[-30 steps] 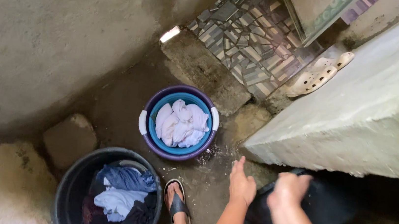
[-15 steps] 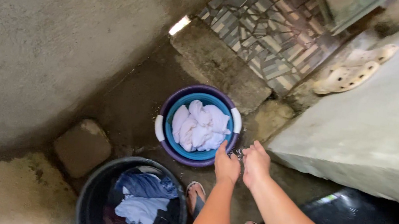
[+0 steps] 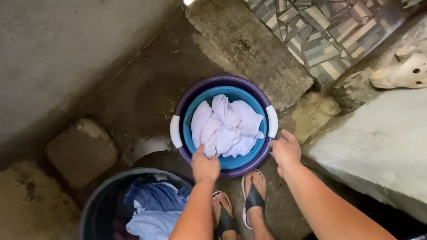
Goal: Hand washing and rinsing white clothes in plastic basins in a bathroom.
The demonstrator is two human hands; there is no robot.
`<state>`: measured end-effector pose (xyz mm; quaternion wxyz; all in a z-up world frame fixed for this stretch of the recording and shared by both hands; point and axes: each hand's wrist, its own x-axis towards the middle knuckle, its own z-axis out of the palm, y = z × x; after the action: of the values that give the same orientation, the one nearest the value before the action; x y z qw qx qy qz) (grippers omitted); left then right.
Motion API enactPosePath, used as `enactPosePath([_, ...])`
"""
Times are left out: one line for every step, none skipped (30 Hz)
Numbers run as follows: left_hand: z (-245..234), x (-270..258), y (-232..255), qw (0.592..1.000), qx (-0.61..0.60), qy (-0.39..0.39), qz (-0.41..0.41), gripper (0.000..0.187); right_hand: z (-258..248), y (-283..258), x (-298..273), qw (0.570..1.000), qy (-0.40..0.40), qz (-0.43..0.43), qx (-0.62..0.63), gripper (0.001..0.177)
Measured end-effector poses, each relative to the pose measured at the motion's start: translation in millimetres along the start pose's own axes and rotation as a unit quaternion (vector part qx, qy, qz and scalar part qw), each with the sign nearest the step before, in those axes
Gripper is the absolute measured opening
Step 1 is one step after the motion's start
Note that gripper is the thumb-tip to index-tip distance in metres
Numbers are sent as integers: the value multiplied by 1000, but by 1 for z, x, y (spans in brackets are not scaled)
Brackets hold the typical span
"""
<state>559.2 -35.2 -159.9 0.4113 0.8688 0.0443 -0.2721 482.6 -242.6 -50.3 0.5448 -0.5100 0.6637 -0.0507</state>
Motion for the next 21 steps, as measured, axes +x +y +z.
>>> enactPosePath([2, 11, -13, 999, 21, 11, -21, 63, 1, 2, 14, 1000, -2, -21, -17, 72])
enactPosePath([-1, 14, -19, 999, 19, 11, -23, 63, 0, 10, 28, 1000, -2, -21, -19, 72])
enactPosePath([-2, 24, -22, 998, 35, 27, -39, 66, 1, 14, 48, 998, -3, -51, -42, 73])
enactPosePath([-3, 35, -25, 996, 51, 44, -55, 69, 3, 17, 68, 995, -4, -80, -65, 74])
enactPosePath([-2, 48, -36, 996, 49, 45, -57, 69, 4, 22, 89, 994, -6, -82, -68, 74])
enactPosePath([0, 61, -48, 993, 61, 61, -77, 73, 6, 27, 110, 991, -3, -97, -97, 74])
enactPosePath([4, 71, -62, 990, 73, 75, -97, 78, 5, 35, 131, 986, 0, -111, -125, 74])
enactPosePath([2, 79, -61, 990, 73, 76, -99, 78, 10, 21, 126, 986, -2, -110, -128, 74])
enactPosePath([0, 87, -62, 987, 64, 94, -109, 81, 15, 8, 120, 984, 5, -94, -155, 74])
enactPosePath([-3, 94, -62, 985, 56, 112, -119, 84, 21, -5, 114, 980, 12, -77, -182, 74])
enactPosePath([-5, 101, -64, 984, 58, 112, -124, 84, 24, 7, 138, 980, 9, -74, -184, 74])
enactPosePath([-6, 107, -66, 982, 47, 122, -136, 85, 25, 19, 162, 973, 22, -90, -210, 73])
enactPosePath([-8, 114, -67, 980, 36, 132, -147, 86, 27, 31, 186, 966, 36, -107, -234, 73])
enactPosePath([-10, 122, -66, 979, 37, 132, -150, 86, 32, 25, 184, 966, 34, -105, -235, 73])
enactPosePath([-12, 127, -66, 979, 41, 131, -151, 87, 35, 19, 181, 957, 43, -126, -258, 73])
enactPosePath([-14, 132, -66, 979, 44, 129, -153, 88, 38, 13, 177, 947, 51, -146, -282, 73])
enactPosePath([-10, 139, -78, 978, 45, 128, -156, 88, 39, 12, 178, 947, 50, -144, -284, 73])
enactPosePath([-7, 145, -90, 981, 38, 121, -144, 88, 39, 10, 178, 950, 43, -113, -288, 75])
enactPosePath([-5, 153, -101, 984, 30, 116, -129, 89, 42, 7, 178, 953, 35, -83, -290, 77])
enactPosePath([-4, 156, -104, 984, 31, 116, -131, 89, 42, 7, 180, 952, 34, -83, -292, 77])
enactPosePath([-3, 158, -106, 987, 23, 102, -119, 84, 42, 7, 182, 952, 20, -83, -295, 78])
